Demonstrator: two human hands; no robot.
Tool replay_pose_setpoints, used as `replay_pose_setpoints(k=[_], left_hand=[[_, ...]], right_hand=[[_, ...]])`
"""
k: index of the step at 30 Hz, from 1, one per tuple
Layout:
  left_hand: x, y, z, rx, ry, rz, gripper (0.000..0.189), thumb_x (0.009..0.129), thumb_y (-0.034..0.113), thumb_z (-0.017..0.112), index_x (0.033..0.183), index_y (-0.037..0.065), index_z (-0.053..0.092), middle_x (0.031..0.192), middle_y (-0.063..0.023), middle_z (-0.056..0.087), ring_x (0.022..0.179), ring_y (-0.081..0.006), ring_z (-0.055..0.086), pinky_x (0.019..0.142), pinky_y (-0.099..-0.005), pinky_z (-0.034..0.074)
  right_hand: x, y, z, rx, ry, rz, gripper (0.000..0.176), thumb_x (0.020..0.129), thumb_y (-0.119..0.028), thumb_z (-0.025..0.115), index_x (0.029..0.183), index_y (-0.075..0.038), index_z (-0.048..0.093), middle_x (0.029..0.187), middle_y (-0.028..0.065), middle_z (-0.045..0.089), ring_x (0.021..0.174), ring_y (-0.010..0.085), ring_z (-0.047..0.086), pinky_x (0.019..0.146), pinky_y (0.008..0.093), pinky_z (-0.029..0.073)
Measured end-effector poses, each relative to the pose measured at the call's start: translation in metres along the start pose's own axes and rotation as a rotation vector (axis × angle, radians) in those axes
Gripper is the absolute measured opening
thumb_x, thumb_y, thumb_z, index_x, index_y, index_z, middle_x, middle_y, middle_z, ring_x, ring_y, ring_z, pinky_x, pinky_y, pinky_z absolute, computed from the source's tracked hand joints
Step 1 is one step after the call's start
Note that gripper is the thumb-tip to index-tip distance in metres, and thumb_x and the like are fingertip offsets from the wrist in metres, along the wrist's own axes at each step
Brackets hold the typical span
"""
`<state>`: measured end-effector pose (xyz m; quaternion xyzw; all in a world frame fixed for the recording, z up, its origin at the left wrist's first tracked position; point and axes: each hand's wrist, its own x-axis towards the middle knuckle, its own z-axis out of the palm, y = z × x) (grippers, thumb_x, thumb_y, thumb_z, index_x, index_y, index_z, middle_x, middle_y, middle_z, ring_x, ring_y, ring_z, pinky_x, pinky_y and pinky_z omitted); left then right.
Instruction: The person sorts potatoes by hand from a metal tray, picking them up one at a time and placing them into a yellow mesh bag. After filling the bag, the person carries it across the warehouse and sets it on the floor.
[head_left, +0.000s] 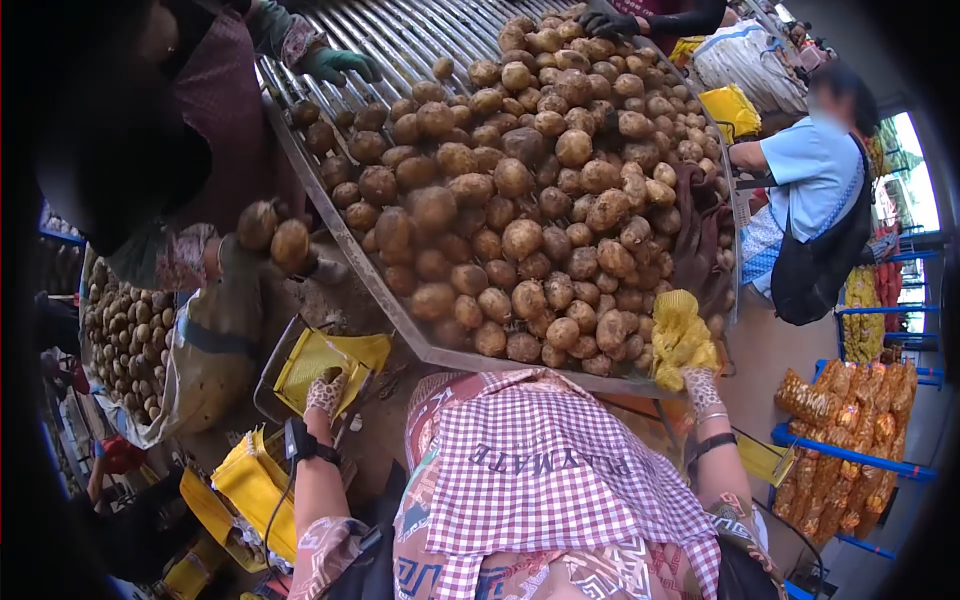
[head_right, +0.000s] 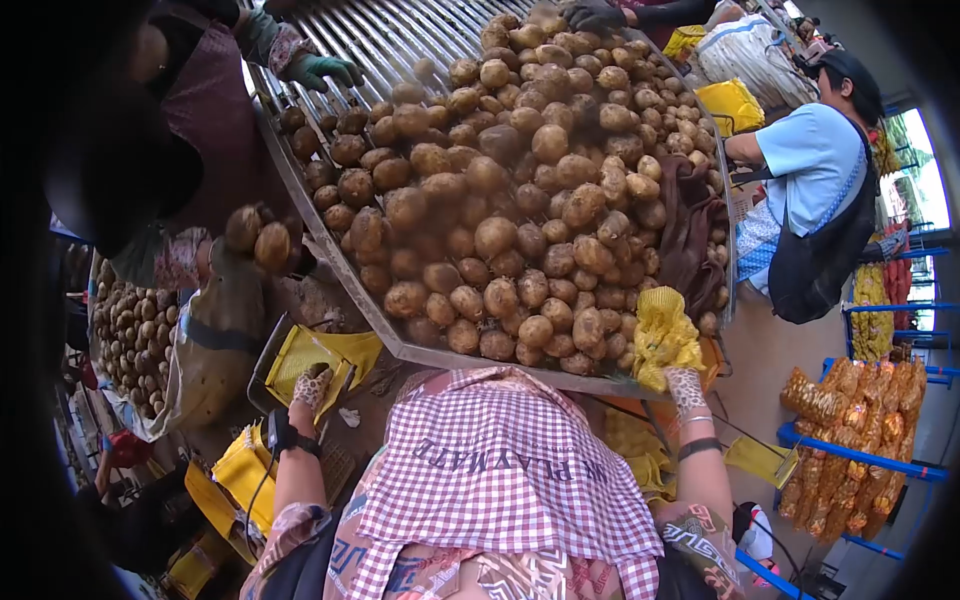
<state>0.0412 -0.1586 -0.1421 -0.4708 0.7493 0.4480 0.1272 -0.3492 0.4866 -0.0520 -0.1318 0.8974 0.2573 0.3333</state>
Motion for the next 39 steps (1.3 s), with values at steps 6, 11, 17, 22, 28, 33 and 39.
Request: replay_pose_setpoints(k=[6, 11, 17, 22, 28, 33, 39], left_hand=[[-0.068, 0.183, -0.014, 0.003, -0.064, 0.638, 0.031, 0.082, 0.018, 0.064, 0.109, 0.003, 0.064, 0.104, -0.0156, 0.066, 0.101, -0.0315, 0.062, 0.092, -0.0391, 0.047], [-0.008, 0.319, 0.006, 0.414, 0.443, 1.034, 0.06, 0.074, 0.015, 0.07, 0.13, 0.008, 0.05, 0.132, -0.0162, 0.05, 0.123, -0.0322, 0.046, 0.104, -0.0408, 0.038], [0.033, 0.359, -0.003, 0.527, 0.151, 0.83, 0.069, 0.073, 0.025, 0.072, 0.135, 0.01, 0.045, 0.136, -0.0166, 0.047, 0.12, -0.0331, 0.05, 0.103, -0.0415, 0.039], [-0.012, 0.366, 0.003, -1.148, -0.571, 0.524, 0.066, 0.083, 0.052, 0.06, 0.133, 0.011, 0.046, 0.119, -0.0114, 0.058, 0.105, -0.0251, 0.058, 0.082, -0.0399, 0.053], [-0.011, 0.345, 0.039, -1.645, -0.772, 0.172, 0.061, 0.086, 0.061, 0.048, 0.118, 0.011, 0.055, 0.105, -0.01, 0.064, 0.093, -0.0252, 0.063, 0.073, -0.0409, 0.053], [-0.035, 0.349, 0.042, -1.632, -0.604, 0.17, 0.059, 0.086, 0.056, 0.053, 0.12, 0.008, 0.055, 0.108, -0.0099, 0.063, 0.097, -0.0238, 0.062, 0.079, -0.041, 0.053], [-0.049, 0.345, 0.054, -1.579, -0.461, 0.329, 0.058, 0.087, 0.043, 0.059, 0.126, 0.002, 0.048, 0.122, -0.0176, 0.055, 0.105, -0.0274, 0.06, 0.085, -0.041, 0.053]], right_hand=[[-0.101, -0.034, -0.097, 0.645, 0.309, 0.092, 0.046, 0.084, -0.041, 0.059, 0.116, -0.008, 0.062, 0.115, 0.019, 0.062, 0.112, 0.0308, 0.057, 0.096, 0.0404, 0.044], [-0.083, -0.083, -0.09, 0.909, 0.272, -0.247, 0.055, 0.08, -0.044, 0.067, 0.12, -0.008, 0.059, 0.116, 0.0172, 0.062, 0.114, 0.0302, 0.056, 0.099, 0.0383, 0.042], [-0.117, -0.067, -0.2, 1.078, 0.528, -0.22, 0.051, 0.078, -0.017, 0.075, 0.12, 0.002, 0.054, 0.118, 0.016, 0.059, 0.106, 0.022, 0.059, 0.091, 0.0344, 0.047], [-0.101, -0.117, -0.265, 0.997, 1.213, -0.551, 0.04, 0.08, -0.011, 0.071, 0.116, 0.0, 0.058, 0.118, 0.0171, 0.058, 0.11, 0.0288, 0.057, 0.095, 0.0376, 0.046], [-0.037, -0.233, -0.302, 0.502, 0.838, -0.875, 0.057, 0.082, -0.033, 0.067, 0.129, -0.006, 0.051, 0.13, 0.0184, 0.051, 0.121, 0.0324, 0.049, 0.103, 0.0436, 0.039], [0.01, -0.278, -0.288, 0.201, 0.581, -0.802, 0.072, 0.074, -0.04, 0.073, 0.133, -0.009, 0.046, 0.129, 0.0164, 0.049, 0.12, 0.0303, 0.048, 0.097, 0.0447, 0.04], [0.003, -0.253, -0.299, 1.66, -0.237, -0.992, 0.066, 0.072, -0.031, 0.078, 0.126, -0.008, 0.049, 0.118, 0.0109, 0.056, 0.109, 0.0228, 0.057, 0.087, 0.0354, 0.051]])
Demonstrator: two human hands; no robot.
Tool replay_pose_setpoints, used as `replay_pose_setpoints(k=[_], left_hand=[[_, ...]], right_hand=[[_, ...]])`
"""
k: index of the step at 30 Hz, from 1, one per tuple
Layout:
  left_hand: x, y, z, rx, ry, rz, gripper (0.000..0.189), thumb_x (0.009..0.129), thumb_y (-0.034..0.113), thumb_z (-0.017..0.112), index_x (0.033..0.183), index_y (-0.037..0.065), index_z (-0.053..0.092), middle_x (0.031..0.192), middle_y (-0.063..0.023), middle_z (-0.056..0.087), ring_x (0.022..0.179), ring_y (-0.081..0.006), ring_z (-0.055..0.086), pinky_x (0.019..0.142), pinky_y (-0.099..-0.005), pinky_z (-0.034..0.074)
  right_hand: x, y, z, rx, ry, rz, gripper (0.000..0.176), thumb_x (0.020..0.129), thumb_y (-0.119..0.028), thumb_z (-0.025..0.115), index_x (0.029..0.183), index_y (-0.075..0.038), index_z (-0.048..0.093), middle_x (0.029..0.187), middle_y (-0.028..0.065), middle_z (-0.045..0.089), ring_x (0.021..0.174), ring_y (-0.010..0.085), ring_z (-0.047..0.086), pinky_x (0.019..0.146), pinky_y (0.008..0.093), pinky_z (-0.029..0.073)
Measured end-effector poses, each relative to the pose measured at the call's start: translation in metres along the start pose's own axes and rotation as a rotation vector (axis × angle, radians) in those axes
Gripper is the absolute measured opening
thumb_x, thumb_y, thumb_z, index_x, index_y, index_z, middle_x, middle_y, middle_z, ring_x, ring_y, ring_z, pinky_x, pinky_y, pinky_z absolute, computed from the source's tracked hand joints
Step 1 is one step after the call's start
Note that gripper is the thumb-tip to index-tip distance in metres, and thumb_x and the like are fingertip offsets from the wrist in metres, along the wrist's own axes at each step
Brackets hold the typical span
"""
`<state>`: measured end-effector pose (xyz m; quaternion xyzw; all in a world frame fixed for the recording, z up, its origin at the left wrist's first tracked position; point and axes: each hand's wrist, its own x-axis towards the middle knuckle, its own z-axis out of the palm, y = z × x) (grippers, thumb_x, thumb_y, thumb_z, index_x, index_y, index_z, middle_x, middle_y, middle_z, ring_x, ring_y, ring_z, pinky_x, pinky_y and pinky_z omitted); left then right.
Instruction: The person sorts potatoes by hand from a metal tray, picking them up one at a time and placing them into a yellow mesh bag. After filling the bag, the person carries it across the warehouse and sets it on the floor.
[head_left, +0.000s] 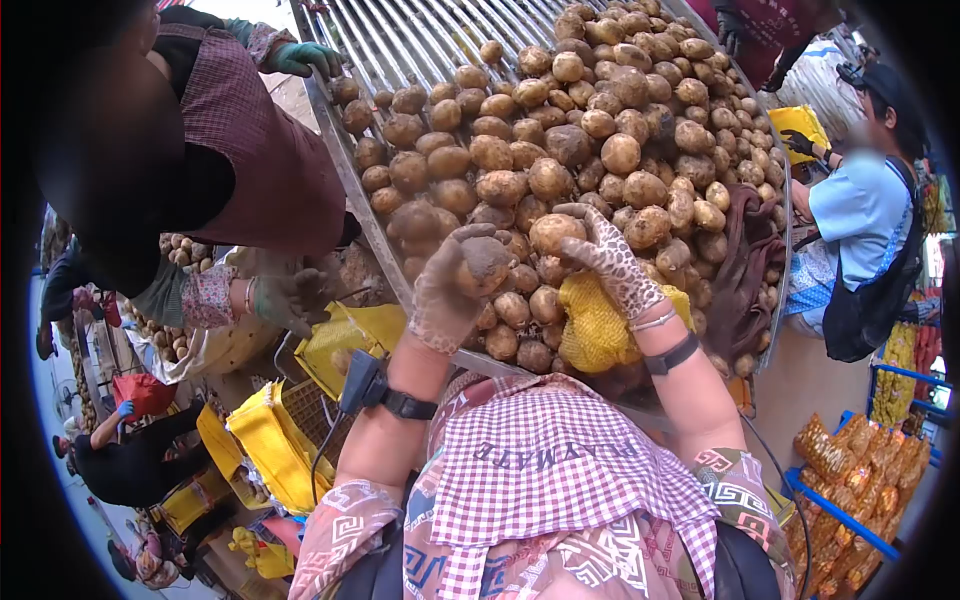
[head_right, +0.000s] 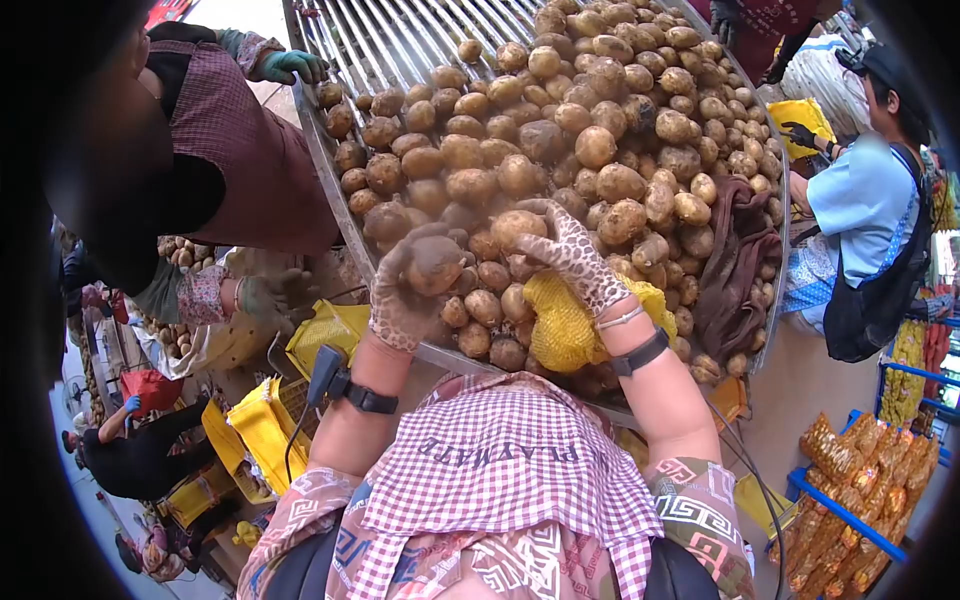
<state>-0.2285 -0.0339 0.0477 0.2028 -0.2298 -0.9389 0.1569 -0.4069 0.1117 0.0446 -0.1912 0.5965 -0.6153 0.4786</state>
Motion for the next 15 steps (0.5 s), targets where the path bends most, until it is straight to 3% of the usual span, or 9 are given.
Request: replay_pose_setpoints(k=[1, 3, 5, 7, 9, 11, 12, 14, 15], left_hand=[[0.001, -0.003, 0.001, 0.046, 0.012, 0.043, 0.057, 0.087, 0.043, 0.058, 0.125, 0.002, 0.049, 0.122, -0.0175, 0.055, 0.105, -0.0275, 0.059, 0.085, -0.0413, 0.053], [0.001, -0.009, 0.004, 0.009, 0.002, 0.017, 0.056, 0.087, 0.043, 0.058, 0.124, 0.002, 0.05, 0.121, -0.0177, 0.056, 0.104, -0.0274, 0.06, 0.084, -0.0408, 0.053], [0.001, -0.01, 0.004, -0.032, -0.011, -0.009, 0.056, 0.088, 0.044, 0.058, 0.123, 0.001, 0.051, 0.12, -0.0178, 0.057, 0.103, -0.0274, 0.061, 0.083, -0.0403, 0.054], [-0.003, -0.005, 0.002, -0.045, -0.079, -0.239, 0.049, 0.091, 0.045, 0.054, 0.116, 0.003, 0.057, 0.108, -0.0114, 0.063, 0.095, -0.0195, 0.063, 0.082, -0.0345, 0.053], [-0.006, -0.007, 0.006, 0.017, -0.042, -0.254, 0.056, 0.093, 0.048, 0.05, 0.125, 0.003, 0.05, 0.109, -0.013, 0.062, 0.092, -0.019, 0.064, 0.081, -0.033, 0.054], [-0.015, -0.007, 0.015, 0.213, -0.239, -0.274, 0.067, 0.091, 0.052, 0.051, 0.135, 0.003, 0.039, 0.112, -0.0128, 0.061, 0.095, -0.0191, 0.063, 0.082, -0.0328, 0.055], [-0.02, -0.009, 0.022, 0.147, -0.252, -0.311, 0.069, 0.092, 0.051, 0.05, 0.141, 0.006, 0.031, 0.115, -0.0133, 0.06, 0.099, -0.0199, 0.063, 0.082, -0.0326, 0.055], [-0.018, -0.015, 0.018, 0.057, -0.159, -0.321, 0.063, 0.093, 0.048, 0.049, 0.14, 0.007, 0.033, 0.116, -0.014, 0.059, 0.101, -0.0209, 0.062, 0.081, -0.0339, 0.056], [-0.016, -0.018, 0.011, -0.033, -0.068, -0.333, 0.058, 0.095, 0.045, 0.048, 0.139, 0.009, 0.036, 0.117, -0.0148, 0.059, 0.103, -0.022, 0.062, 0.081, -0.0352, 0.057]], right_hand=[[-0.006, 0.0, 0.001, 0.314, -0.125, 0.003, 0.054, 0.083, -0.034, 0.068, 0.127, -0.009, 0.048, 0.123, 0.0108, 0.056, 0.11, 0.0258, 0.056, 0.092, 0.0413, 0.049], [-0.022, -0.005, 0.007, 0.752, -0.26, 0.046, 0.049, 0.089, -0.036, 0.061, 0.128, -0.009, 0.048, 0.124, 0.0113, 0.055, 0.11, 0.025, 0.057, 0.091, 0.0428, 0.05], [-0.026, -0.002, 0.014, 0.823, -0.236, 0.041, 0.052, 0.09, -0.038, 0.058, 0.13, -0.007, 0.046, 0.123, 0.014, 0.055, 0.11, 0.0267, 0.057, 0.091, 0.0432, 0.05], [-0.028, 0.0, 0.017, 0.9, -0.219, 0.041, 0.056, 0.091, -0.041, 0.055, 0.132, -0.005, 0.044, 0.122, 0.0167, 0.055, 0.11, 0.0284, 0.057, 0.091, 0.0436, 0.05], [-0.03, 0.002, 0.021, 0.739, -0.094, -0.039, 0.054, 0.092, -0.041, 0.055, 0.13, -0.004, 0.046, 0.122, 0.0166, 0.055, 0.111, 0.0282, 0.057, 0.092, 0.045, 0.05], [-0.035, -0.008, 0.025, 0.674, -0.08, -0.076, 0.051, 0.092, -0.038, 0.056, 0.128, -0.003, 0.047, 0.121, 0.016, 0.055, 0.112, 0.027, 0.056, 0.095, 0.0415, 0.048], [-0.036, -0.013, 0.029, 0.214, -0.053, -0.225, 0.046, 0.092, -0.03, 0.057, 0.128, -0.003, 0.047, 0.122, 0.0142, 0.056, 0.114, 0.0269, 0.054, 0.097, 0.0392, 0.045], [-0.04, -0.024, 0.04, -0.606, 0.02, -0.448, 0.042, 0.09, -0.015, 0.057, 0.128, -0.001, 0.047, 0.125, 0.0136, 0.053, 0.117, 0.0265, 0.051, 0.102, 0.0352, 0.038], [-0.039, -0.022, 0.045, -0.604, 0.015, -0.446, 0.042, 0.09, -0.015, 0.057, 0.128, -0.001, 0.047, 0.125, 0.0136, 0.053, 0.117, 0.0265, 0.051, 0.102, 0.0352, 0.038]])
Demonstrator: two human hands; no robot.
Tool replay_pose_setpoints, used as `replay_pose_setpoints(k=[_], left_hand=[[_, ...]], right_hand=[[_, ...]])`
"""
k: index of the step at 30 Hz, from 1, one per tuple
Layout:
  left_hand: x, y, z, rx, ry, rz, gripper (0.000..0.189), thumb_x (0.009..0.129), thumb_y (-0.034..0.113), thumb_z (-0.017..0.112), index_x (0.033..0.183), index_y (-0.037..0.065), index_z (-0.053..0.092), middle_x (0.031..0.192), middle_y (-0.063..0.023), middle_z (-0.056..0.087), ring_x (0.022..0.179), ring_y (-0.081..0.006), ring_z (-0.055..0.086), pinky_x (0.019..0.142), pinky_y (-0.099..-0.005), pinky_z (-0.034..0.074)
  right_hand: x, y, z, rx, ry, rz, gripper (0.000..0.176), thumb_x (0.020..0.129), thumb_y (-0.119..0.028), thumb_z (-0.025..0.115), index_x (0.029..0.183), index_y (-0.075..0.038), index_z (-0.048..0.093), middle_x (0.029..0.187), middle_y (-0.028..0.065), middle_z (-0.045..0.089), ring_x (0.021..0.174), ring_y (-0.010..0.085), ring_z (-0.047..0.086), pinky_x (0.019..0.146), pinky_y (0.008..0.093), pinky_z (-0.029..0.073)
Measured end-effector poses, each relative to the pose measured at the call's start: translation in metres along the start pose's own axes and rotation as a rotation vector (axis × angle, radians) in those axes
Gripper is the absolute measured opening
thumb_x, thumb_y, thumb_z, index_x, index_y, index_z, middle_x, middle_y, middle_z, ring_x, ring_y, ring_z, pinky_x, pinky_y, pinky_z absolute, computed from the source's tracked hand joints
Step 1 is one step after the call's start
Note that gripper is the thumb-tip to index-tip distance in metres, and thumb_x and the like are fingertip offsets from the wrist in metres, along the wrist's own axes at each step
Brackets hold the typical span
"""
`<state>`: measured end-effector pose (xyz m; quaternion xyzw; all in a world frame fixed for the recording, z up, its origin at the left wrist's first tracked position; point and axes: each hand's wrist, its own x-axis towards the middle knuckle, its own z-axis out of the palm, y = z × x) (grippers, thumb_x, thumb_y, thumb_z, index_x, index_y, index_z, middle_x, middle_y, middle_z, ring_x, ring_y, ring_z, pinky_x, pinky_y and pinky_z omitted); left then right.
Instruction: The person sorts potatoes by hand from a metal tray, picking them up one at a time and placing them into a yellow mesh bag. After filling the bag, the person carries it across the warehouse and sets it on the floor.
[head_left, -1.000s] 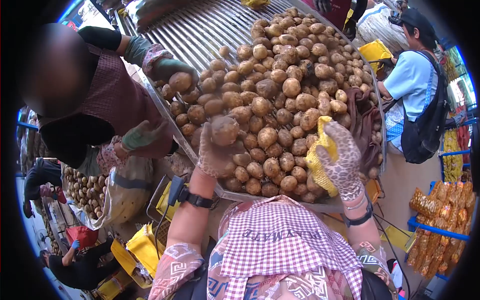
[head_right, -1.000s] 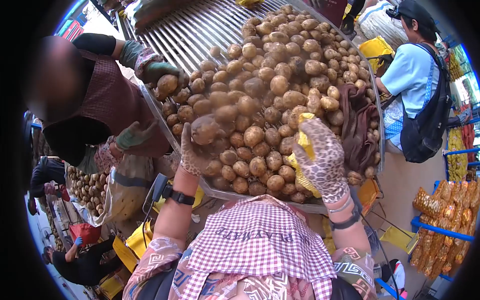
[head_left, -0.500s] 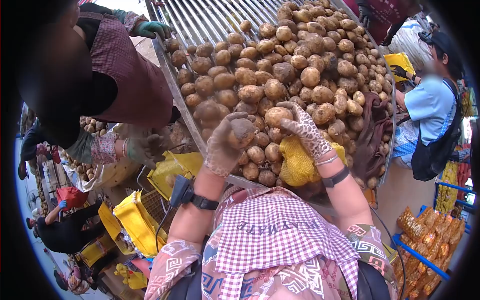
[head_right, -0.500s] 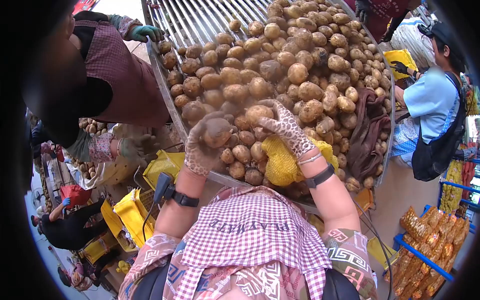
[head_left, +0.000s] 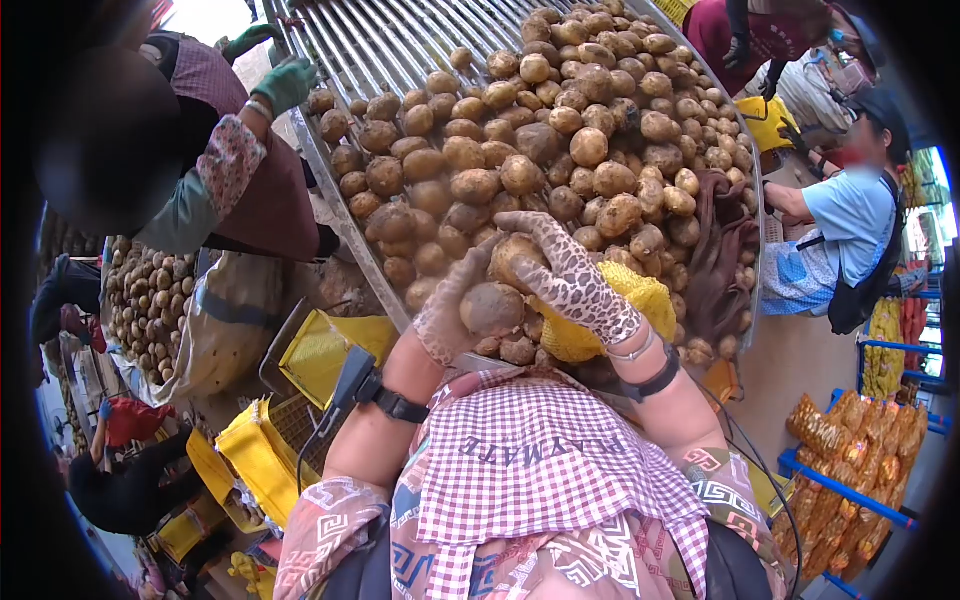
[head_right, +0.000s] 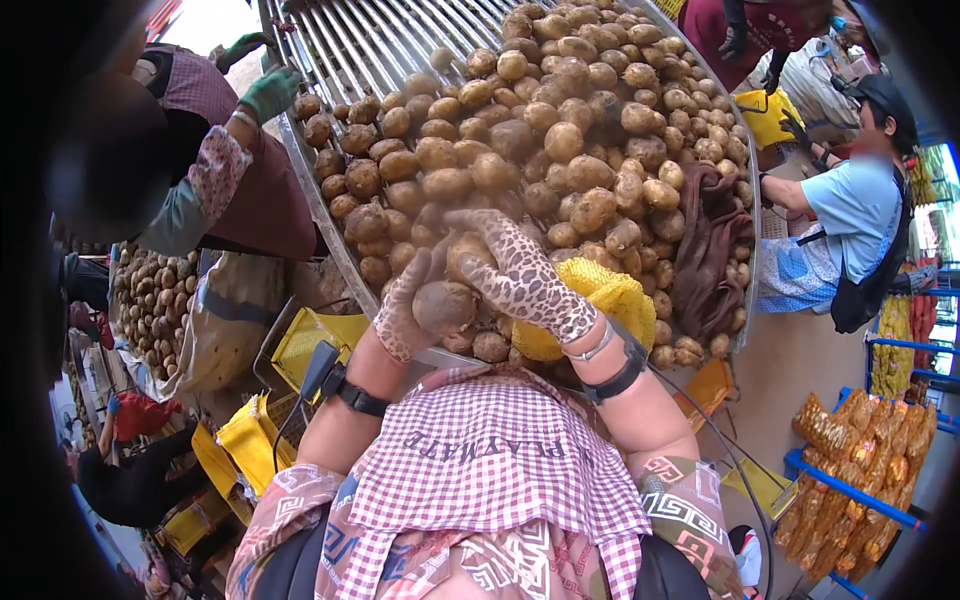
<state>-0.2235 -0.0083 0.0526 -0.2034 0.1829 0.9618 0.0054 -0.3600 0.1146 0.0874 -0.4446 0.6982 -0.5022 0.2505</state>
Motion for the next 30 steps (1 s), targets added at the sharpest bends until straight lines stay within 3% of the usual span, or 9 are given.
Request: replay_pose_setpoints(k=[2, 4, 6, 10, 14, 19, 23, 27, 30], left_hand=[[-0.001, 0.0, -0.012, -0.161, -0.089, -0.061, 0.049, 0.095, 0.039, 0.049, 0.136, 0.012, 0.041, 0.118, -0.0147, 0.059, 0.104, -0.0243, 0.062, 0.079, -0.0383, 0.057], [-0.003, -0.003, -0.012, -0.266, -0.012, -0.168, 0.045, 0.093, 0.035, 0.053, 0.132, 0.012, 0.045, 0.119, -0.0126, 0.059, 0.104, -0.0261, 0.062, 0.08, -0.0396, 0.058], [-0.007, -0.005, -0.016, -0.262, 0.015, -0.115, 0.044, 0.092, 0.032, 0.056, 0.13, 0.013, 0.047, 0.118, -0.0115, 0.06, 0.104, -0.0275, 0.062, 0.085, -0.0402, 0.055], [-0.007, -0.018, -0.021, -0.346, 0.149, 0.052, 0.046, 0.093, 0.023, 0.053, 0.135, 0.013, 0.039, 0.126, -0.0129, 0.053, 0.111, -0.0278, 0.057, 0.092, -0.0418, 0.052], [-0.004, -0.028, -0.024, -0.295, 0.202, 0.2, 0.05, 0.094, 0.017, 0.05, 0.14, 0.014, 0.03, 0.132, -0.0128, 0.047, 0.115, -0.027, 0.054, 0.092, -0.0404, 0.052], [-0.01, -0.035, -0.023, -0.199, 0.202, 0.312, 0.051, 0.095, 0.017, 0.047, 0.142, 0.014, 0.027, 0.131, -0.0125, 0.047, 0.114, -0.0254, 0.054, 0.088, -0.0377, 0.054], [-0.017, -0.028, -0.03, -0.328, 0.218, 0.143, 0.045, 0.094, 0.023, 0.051, 0.136, 0.013, 0.036, 0.123, -0.0131, 0.053, 0.105, -0.0261, 0.06, 0.082, -0.0402, 0.056], [-0.03, -0.023, -0.029, -0.398, 0.261, 0.103, 0.04, 0.092, 0.028, 0.054, 0.129, 0.016, 0.045, 0.115, -0.0127, 0.058, 0.095, -0.0279, 0.064, 0.077, -0.045, 0.058], [-0.029, -0.025, -0.036, -0.389, 0.277, 0.182, 0.041, 0.093, 0.026, 0.054, 0.132, 0.019, 0.042, 0.115, -0.0124, 0.058, 0.094, -0.0279, 0.064, 0.076, -0.0446, 0.058]], right_hand=[[0.003, 0.003, 0.011, -0.058, 0.02, -0.138, 0.043, 0.091, -0.017, 0.057, 0.13, -0.001, 0.047, 0.128, 0.0152, 0.05, 0.12, 0.0258, 0.048, 0.103, 0.0362, 0.037], [0.001, 0.014, 0.018, 0.267, 0.03, 0.039, 0.043, 0.091, -0.019, 0.058, 0.13, -0.002, 0.048, 0.13, 0.0162, 0.048, 0.123, 0.0258, 0.046, 0.104, 0.0363, 0.037], [-0.008, 0.011, 0.02, 0.215, 0.204, 0.076, 0.05, 0.09, -0.027, 0.062, 0.13, -0.001, 0.047, 0.133, 0.0162, 0.046, 0.126, 0.0268, 0.043, 0.105, 0.0372, 0.035], [-0.028, -0.012, 0.036, -0.3, -0.102, -0.175, 0.07, 0.073, -0.044, 0.075, 0.128, -0.007, 0.054, 0.14, 0.0193, 0.039, 0.133, 0.0359, 0.033, 0.11, 0.0458, 0.026], [-0.031, -0.003, 0.053, -0.187, -0.046, -0.015, 0.069, 0.07, -0.044, 0.077, 0.126, -0.011, 0.055, 0.142, 0.0201, 0.037, 0.134, 0.0388, 0.031, 0.111, 0.0483, 0.024], [-0.029, 0.004, 0.054, -0.18, 0.103, -0.147, 0.019, 0.082, -0.017, 0.066, 0.096, -0.005, 0.068, 0.12, 0.0154, 0.057, 0.114, 0.0327, 0.05, 0.1, 0.0441, 0.038], [-0.02, 0.0, 0.046, 0.005, 0.29, 0.08, 0.011, 0.084, -0.006, 0.063, 0.093, 0.0, 0.066, 0.096, 0.0138, 0.065, 0.09, 0.0248, 0.063, 0.081, 0.0326, 0.049], [-0.044, -0.011, -0.013, -0.63, 0.45, -0.053, 0.021, 0.075, -0.015, 0.074, 0.088, 0.0, 0.066, 0.109, 0.0163, 0.062, 0.106, 0.0311, 0.056, 0.093, 0.0413, 0.041], [-0.083, -0.008, -0.043, -1.041, 0.347, 0.153, 0.058, 0.065, -0.028, 0.081, 0.114, -0.003, 0.061, 0.131, 0.022, 0.047, 0.122, 0.0361, 0.044, 0.104, 0.0447, 0.035]])
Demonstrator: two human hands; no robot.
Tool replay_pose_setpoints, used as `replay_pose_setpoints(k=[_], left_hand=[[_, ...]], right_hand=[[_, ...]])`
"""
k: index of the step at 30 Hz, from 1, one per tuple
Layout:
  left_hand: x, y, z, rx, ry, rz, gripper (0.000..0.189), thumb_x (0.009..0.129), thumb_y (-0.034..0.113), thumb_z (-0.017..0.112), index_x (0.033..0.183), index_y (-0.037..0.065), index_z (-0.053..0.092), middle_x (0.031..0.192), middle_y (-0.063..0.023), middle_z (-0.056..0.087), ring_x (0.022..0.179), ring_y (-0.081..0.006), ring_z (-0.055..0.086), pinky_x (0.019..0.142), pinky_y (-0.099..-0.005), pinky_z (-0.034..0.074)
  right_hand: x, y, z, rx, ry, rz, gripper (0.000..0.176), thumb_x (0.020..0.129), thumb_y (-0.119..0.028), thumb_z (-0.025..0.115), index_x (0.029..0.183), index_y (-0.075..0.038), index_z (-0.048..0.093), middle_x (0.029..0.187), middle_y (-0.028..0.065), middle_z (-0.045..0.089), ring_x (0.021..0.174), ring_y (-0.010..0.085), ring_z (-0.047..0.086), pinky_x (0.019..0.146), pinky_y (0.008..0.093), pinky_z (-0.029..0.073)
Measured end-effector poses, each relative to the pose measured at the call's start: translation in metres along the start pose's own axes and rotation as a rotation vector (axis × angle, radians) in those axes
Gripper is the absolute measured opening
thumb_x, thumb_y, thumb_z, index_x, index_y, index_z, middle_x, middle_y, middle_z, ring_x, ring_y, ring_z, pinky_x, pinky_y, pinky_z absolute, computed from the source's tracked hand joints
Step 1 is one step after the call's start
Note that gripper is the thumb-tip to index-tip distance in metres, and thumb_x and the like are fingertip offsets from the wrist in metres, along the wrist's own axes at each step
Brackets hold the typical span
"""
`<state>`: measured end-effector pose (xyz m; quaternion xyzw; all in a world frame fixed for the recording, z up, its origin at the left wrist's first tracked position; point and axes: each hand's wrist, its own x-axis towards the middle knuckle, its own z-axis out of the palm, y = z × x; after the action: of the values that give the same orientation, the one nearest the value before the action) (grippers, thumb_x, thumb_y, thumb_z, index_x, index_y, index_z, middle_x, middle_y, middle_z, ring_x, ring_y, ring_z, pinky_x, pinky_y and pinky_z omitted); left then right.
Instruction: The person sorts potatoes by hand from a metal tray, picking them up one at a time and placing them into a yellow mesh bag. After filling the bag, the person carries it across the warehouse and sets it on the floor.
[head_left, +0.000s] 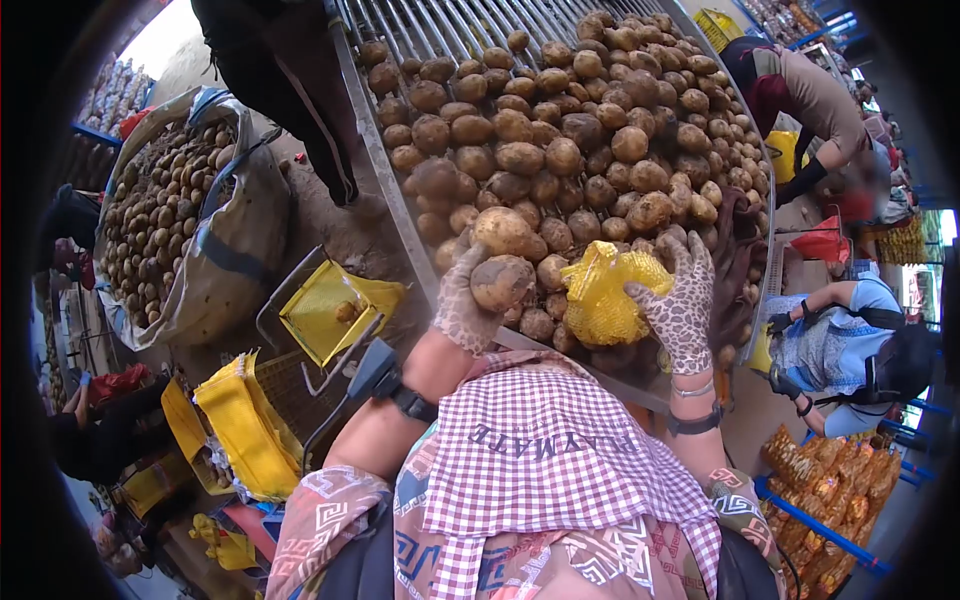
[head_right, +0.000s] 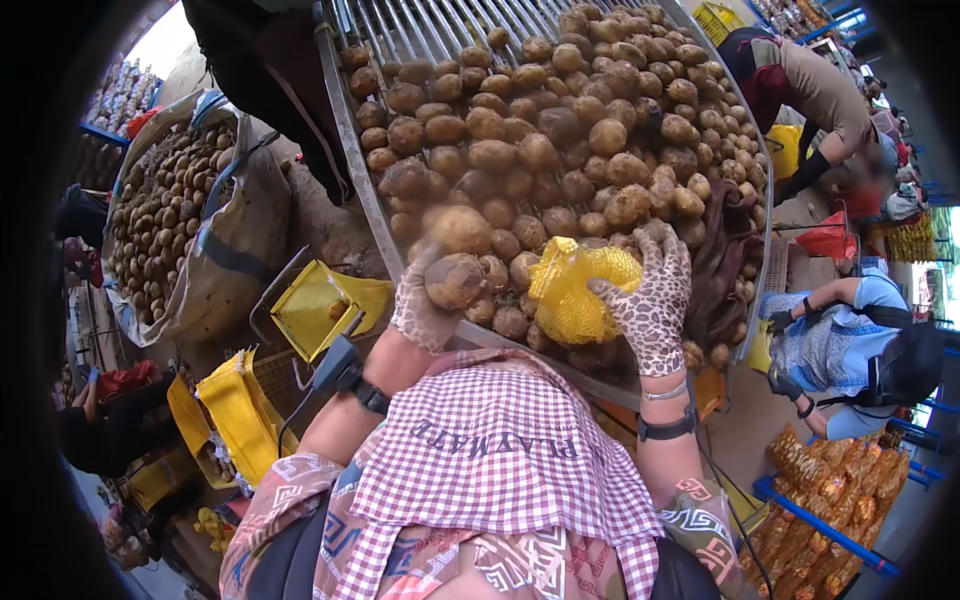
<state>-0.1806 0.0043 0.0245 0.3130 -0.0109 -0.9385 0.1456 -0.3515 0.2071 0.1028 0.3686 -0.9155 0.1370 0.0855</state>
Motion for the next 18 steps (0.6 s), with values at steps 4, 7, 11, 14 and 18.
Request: replay_pose_setpoints(k=[4, 7, 11, 14, 18], left_hand=[[-0.002, 0.0, 0.005, 0.004, -0.011, 0.044, 0.046, 0.093, 0.021, 0.054, 0.135, 0.021, 0.036, 0.115, -0.0132, 0.057, 0.095, -0.0272, 0.064, 0.074, -0.0424, 0.059], [0.005, 0.0, 0.002, -0.014, 0.026, -0.001, 0.048, 0.093, 0.02, 0.055, 0.136, 0.02, 0.035, 0.116, -0.0135, 0.056, 0.096, -0.0264, 0.063, 0.073, -0.0409, 0.059], [0.001, -0.008, 0.011, 0.191, -0.014, 0.175, 0.037, 0.087, 0.024, 0.062, 0.119, 0.008, 0.051, 0.104, -0.0121, 0.062, 0.089, -0.0225, 0.064, 0.075, -0.0384, 0.057], [-0.002, -0.015, 0.004, 0.266, -0.141, 0.238, 0.038, 0.088, 0.023, 0.062, 0.121, 0.007, 0.05, 0.108, -0.0121, 0.06, 0.094, -0.0232, 0.062, 0.079, -0.0389, 0.056], [-0.02, -0.005, -0.019, 0.268, -0.403, 0.215, 0.04, 0.089, 0.022, 0.06, 0.123, 0.006, 0.049, 0.113, -0.0122, 0.058, 0.1, -0.0242, 0.06, 0.084, -0.0396, 0.053]], right_hand=[[-0.056, 0.043, 0.061, 0.206, -0.244, 0.19, 0.061, 0.069, -0.017, 0.077, 0.124, -0.003, 0.054, 0.13, 0.0233, 0.048, 0.123, 0.0387, 0.044, 0.104, 0.0429, 0.036], [-0.053, 0.051, 0.087, 0.301, -0.205, 0.349, 0.046, 0.073, -0.002, 0.068, 0.117, 0.001, 0.057, 0.11, 0.0189, 0.062, 0.104, 0.0351, 0.059, 0.094, 0.0401, 0.045], [-0.003, -0.014, 0.015, 0.774, -0.032, 0.29, 0.041, 0.075, -0.003, 0.067, 0.115, 0.001, 0.058, 0.112, 0.0183, 0.061, 0.105, 0.0324, 0.059, 0.094, 0.0401, 0.045], [0.013, -0.079, -0.001, 0.613, 0.005, -0.056, 0.048, 0.076, -0.014, 0.072, 0.12, -0.002, 0.056, 0.119, 0.0212, 0.057, 0.112, 0.0334, 0.055, 0.1, 0.0423, 0.041], [-0.002, -0.126, 0.06, 0.471, 0.083, -0.291, 0.046, 0.076, -0.019, 0.074, 0.115, -0.002, 0.058, 0.116, 0.0192, 0.058, 0.107, 0.0356, 0.056, 0.095, 0.0419, 0.044]])
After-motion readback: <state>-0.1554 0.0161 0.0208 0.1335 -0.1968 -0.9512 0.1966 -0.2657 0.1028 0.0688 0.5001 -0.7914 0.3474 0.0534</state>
